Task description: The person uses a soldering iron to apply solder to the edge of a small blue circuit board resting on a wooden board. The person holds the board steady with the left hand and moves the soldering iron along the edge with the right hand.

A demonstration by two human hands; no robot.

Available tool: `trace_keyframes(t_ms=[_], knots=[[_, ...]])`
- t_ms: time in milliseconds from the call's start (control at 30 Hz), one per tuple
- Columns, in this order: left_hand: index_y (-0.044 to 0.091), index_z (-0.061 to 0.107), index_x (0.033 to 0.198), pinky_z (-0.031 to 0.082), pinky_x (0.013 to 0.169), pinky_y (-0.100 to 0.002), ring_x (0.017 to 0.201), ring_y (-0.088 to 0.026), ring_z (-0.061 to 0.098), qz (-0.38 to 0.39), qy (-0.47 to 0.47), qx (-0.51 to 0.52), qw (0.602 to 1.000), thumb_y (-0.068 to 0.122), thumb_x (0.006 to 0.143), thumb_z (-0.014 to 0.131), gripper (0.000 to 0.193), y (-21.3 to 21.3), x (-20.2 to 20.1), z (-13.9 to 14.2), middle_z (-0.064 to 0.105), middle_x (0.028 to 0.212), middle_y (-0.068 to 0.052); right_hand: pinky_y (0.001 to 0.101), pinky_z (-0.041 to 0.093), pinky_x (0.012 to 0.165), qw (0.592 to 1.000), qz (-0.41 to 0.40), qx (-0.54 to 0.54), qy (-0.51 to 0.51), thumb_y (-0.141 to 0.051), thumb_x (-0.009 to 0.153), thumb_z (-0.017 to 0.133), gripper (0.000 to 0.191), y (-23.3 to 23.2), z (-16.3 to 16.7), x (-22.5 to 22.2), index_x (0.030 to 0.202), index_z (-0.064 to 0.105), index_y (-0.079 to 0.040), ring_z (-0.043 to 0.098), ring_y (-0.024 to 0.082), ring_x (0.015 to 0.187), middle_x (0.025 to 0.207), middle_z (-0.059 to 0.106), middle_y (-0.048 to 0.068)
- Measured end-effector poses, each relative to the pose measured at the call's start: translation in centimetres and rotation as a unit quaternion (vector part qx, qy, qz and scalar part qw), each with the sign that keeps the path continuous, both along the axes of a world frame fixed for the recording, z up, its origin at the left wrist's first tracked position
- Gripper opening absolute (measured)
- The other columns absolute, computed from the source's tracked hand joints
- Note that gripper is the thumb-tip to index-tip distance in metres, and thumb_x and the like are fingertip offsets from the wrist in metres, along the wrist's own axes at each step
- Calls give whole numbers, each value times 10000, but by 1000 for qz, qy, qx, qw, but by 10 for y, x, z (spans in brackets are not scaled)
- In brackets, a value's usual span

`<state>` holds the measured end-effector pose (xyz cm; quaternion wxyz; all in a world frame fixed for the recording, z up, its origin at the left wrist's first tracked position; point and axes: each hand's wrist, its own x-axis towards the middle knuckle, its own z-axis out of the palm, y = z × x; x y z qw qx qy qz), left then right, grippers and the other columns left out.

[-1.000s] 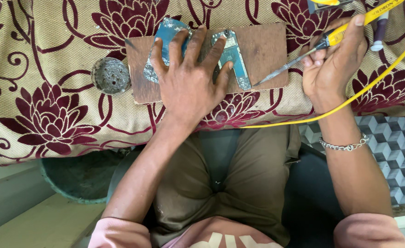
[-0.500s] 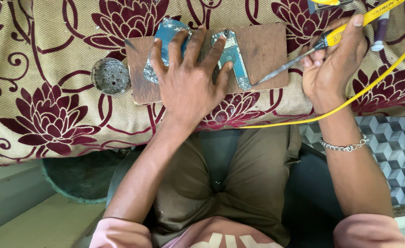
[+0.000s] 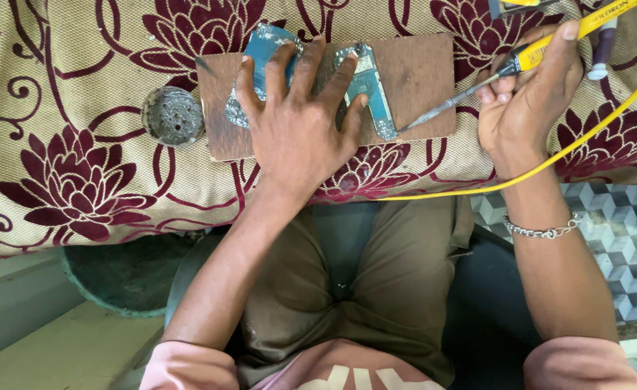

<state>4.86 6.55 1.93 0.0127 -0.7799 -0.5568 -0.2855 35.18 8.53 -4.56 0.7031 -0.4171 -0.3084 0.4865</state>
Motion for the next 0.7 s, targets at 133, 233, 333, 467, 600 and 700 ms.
trace_keyframes(t_ms=[133,233,333,467,600,700], knots=[[203,756,1322,201,1209,-655,1392,-317,453,2,4,7,1000,412,1004,740,381,1,0,-2,588,1447,-76,306,387,506,1000,15,16,-5,-491,1135,594,447,-1,-1,1,1056,512,-58,472,149,584,721,426,45],[206,756,1315,198,1209,-656,1393,-319,451,2,7,7,1000,417,1009,735,372,1,0,-2,584,1454,-75,313,389,519,1000,11,8,-6,-489,1149,584,461,-2,-2,2,1038,500,-49,470,154,593,711,402,44],[207,757,1326,201,1212,-655,1398,-317,449,3,2,3,1000,413,1005,740,382,0,0,-1,582,1452,-72,309,386,507,1000,9,11,-4,-484,1142,586,457,-1,-2,2,1031,500,-49,468,153,584,718,411,47],[210,758,1321,202,1212,-656,1398,-319,447,4,-1,0,1000,411,998,743,380,0,1,0,582,1449,-70,304,387,498,999,21,23,-10,-492,1140,590,469,0,-2,2,1019,506,-48,464,151,572,710,433,58],[209,756,1326,204,1213,-655,1398,-319,447,3,-1,2,1000,412,998,745,386,0,0,0,578,1453,-74,313,385,503,1000,14,12,-9,-492,1142,585,470,-1,-3,3,1021,500,-45,461,159,577,714,427,62],[210,754,1327,206,1212,-654,1397,-321,447,3,-1,2,1000,413,997,746,387,0,0,-1,576,1456,-75,314,383,505,1000,12,14,-9,-490,1139,593,467,-1,-4,4,1029,503,-45,462,160,582,723,416,54]])
